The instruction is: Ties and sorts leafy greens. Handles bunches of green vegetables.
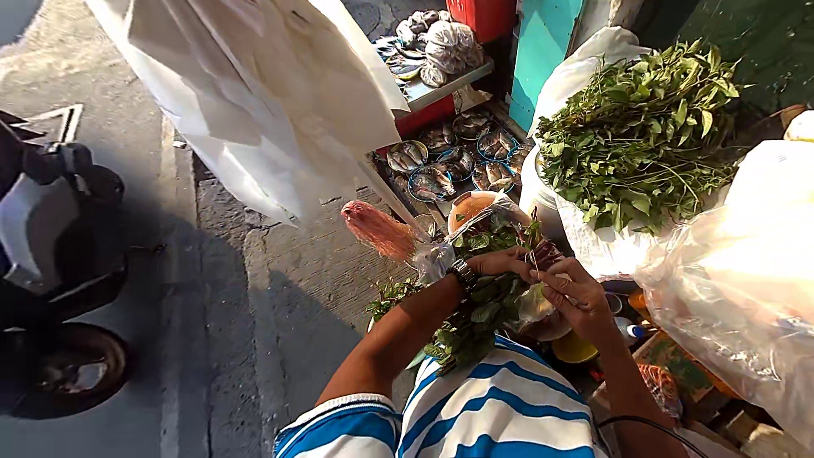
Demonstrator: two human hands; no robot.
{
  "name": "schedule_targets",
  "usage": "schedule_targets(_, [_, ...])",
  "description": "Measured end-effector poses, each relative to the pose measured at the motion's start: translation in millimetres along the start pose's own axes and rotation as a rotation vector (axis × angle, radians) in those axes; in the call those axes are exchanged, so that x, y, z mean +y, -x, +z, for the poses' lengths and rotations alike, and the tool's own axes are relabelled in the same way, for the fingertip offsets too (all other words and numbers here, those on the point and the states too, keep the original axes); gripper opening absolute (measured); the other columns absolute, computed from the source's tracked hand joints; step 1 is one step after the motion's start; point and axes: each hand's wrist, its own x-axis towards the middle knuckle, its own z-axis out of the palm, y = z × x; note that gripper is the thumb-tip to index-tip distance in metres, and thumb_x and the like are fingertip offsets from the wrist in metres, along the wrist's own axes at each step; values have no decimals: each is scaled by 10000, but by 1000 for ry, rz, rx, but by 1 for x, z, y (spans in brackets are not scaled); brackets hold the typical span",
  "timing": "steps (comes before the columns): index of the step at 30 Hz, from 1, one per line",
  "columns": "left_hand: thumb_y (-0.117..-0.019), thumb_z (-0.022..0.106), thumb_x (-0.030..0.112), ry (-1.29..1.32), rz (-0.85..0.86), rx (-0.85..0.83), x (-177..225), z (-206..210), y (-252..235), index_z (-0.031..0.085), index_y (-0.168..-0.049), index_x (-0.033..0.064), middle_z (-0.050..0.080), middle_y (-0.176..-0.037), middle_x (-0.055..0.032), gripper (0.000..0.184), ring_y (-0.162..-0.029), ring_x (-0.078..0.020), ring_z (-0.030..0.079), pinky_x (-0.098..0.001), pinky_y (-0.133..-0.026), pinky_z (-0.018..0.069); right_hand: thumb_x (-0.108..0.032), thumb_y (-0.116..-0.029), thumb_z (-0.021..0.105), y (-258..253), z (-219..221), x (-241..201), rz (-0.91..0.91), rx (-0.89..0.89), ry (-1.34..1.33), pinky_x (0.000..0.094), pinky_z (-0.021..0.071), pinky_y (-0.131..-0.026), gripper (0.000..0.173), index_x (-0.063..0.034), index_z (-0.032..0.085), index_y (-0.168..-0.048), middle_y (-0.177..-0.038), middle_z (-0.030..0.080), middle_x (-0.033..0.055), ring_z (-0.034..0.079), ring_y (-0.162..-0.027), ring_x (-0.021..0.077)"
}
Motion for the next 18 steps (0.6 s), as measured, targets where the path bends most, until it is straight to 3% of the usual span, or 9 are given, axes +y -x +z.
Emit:
schedule_targets(3, [-855, 667, 71, -151, 51, 167, 11, 2, 13, 675, -840, 149, 692, -741, 117, 80, -658, 38, 634, -166, -633, 541, -242, -999, 654, 4, 15, 8, 5, 70, -141, 306, 481, -1098, 282, -198, 747, -1261, -1329, 600, 17, 537, -1295, 137])
schedule_targets(5, [-836, 681, 49, -219, 186, 271, 23, -1, 34, 669, -896, 89, 683, -781, 94, 73, -718, 21, 641, -185, -683, 547, -325, -1007, 648, -3, 14, 12, -40, 51, -247, 442, 398, -1212, 284, -296, 740, -1273, -1602, 421, 37, 382, -1492, 269])
schedule_targets(6, [-823, 688, 58, -236, 285, 351, 33, 0, 49, 669, -914, 76, 683, -780, 76, 95, -703, 1, 648, -196, -660, 561, -349, -1011, 638, -10, 11, 13, -70, 43, -284, 475, 391, -1218, 285, -301, 738, -1274, -1641, 370, 51, 355, -1509, 307])
schedule_targets(8, [-841, 713, 89, -243, 534, 569, 53, 13, 88, 648, -954, 64, 683, -779, 41, 132, -673, -46, 656, -239, -636, 580, -417, -1021, 606, -28, 5, 12, -92, -28, -317, 504, 398, -1203, 362, -250, 706, -1326, -1639, 374, 65, 382, -1490, 323])
schedule_targets(10, [-868, 748, 148, -246, 772, 811, 68, 33, 127, 626, -1004, 84, 693, -824, 13, 194, -695, -96, 678, -295, -655, 610, -551, -988, 598, -46, 14, 13, -68, -188, -283, 520, 380, -1210, 605, -153, 598, -1444, -1639, 369, 95, 370, -1497, 318])
schedule_targets(12, [-902, 742, 218, -242, 985, 977, 68, 48, 160, 600, -1037, 113, 681, -855, -6, 223, -738, -124, 675, -320, -693, 605, -702, -885, 637, -60, 40, 10, -14, -399, -236, 450, 350, -1225, 968, -96, 369, -1591, -1667, 313, 100, 335, -1516, 243])
schedule_targets(13, [-916, 729, 251, -196, 1074, 1030, 61, 52, 174, 603, -1017, 126, 670, -829, -11, 204, -733, -141, 667, -339, -701, 585, -728, -817, 694, -63, 58, 7, 20, -480, -243, 382, 367, -1216, 1096, -89, 298, -1614, -1646, 354, 79, 372, -1491, 166])
schedule_targets(15, [-933, 675, 316, -23, 1177, 1173, 33, 57, 204, 608, -953, 164, 631, -784, 12, 168, -717, -132, 638, -335, -697, 562, -660, -723, 823, -61, 99, 5, 95, -625, -315, 269, 462, -1128, 1152, -44, 334, -1564, -1489, 535, 47, 513, -1342, 43])
schedule_targets(18, [-1018, 523, 367, 277, 1152, 1589, -40, 69, 244, 647, -941, 219, 659, -795, 50, 208, -729, -85, 666, -297, -669, 591, -379, -727, 901, -40, 160, 6, 253, -820, -441, 221, 514, -1039, 1023, 73, 399, -1495, -1306, 660, 95, 618, -1181, 13])
